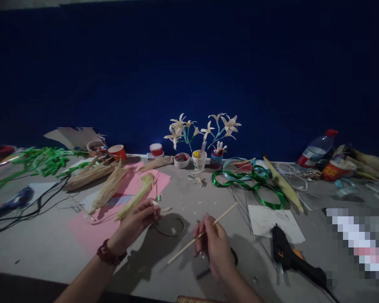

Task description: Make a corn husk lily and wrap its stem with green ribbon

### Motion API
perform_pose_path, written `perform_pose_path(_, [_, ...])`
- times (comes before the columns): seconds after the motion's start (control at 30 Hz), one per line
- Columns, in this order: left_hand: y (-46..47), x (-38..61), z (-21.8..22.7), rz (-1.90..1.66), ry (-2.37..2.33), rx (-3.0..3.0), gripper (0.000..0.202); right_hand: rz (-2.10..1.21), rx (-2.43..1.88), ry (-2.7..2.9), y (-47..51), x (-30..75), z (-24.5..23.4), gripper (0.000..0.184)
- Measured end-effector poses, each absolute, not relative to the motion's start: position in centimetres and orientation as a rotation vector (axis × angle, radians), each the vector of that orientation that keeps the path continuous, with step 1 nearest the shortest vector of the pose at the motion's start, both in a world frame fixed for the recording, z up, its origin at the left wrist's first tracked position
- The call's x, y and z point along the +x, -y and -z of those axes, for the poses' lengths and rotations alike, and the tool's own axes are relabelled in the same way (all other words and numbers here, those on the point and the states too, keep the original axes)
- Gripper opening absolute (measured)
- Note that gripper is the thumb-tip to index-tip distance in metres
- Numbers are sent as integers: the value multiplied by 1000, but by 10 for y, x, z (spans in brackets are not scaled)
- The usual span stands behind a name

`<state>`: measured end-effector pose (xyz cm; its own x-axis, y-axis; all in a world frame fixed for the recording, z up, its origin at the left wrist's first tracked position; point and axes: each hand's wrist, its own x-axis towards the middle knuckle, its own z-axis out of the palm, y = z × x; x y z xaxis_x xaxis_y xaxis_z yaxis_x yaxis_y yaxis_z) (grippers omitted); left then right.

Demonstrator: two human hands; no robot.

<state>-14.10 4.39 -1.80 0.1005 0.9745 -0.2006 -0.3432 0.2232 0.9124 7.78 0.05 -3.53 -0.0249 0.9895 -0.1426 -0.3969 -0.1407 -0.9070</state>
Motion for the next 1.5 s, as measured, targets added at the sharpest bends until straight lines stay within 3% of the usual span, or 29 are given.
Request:
perform_pose_path(0.27, [-39, -164, 21, -1216, -1022, 737, 22, -1536, -883, 1275, 8, 18, 43, 52])
perform_pose_path(1.0, [-30, -169, 30, -1208, -1057, 881, 19, -926, -890, 2153, 6, 2, 15, 44])
perform_pose_path(1.27, [33, -198, 17, -1002, -1080, 1574, 8, -745, -980, 2216, 5, 1, 12, 50])
perform_pose_path(1.5, [74, -203, 43, -799, -1085, 2468, 32, -545, -874, 2386, 13, -12, 13, 54])
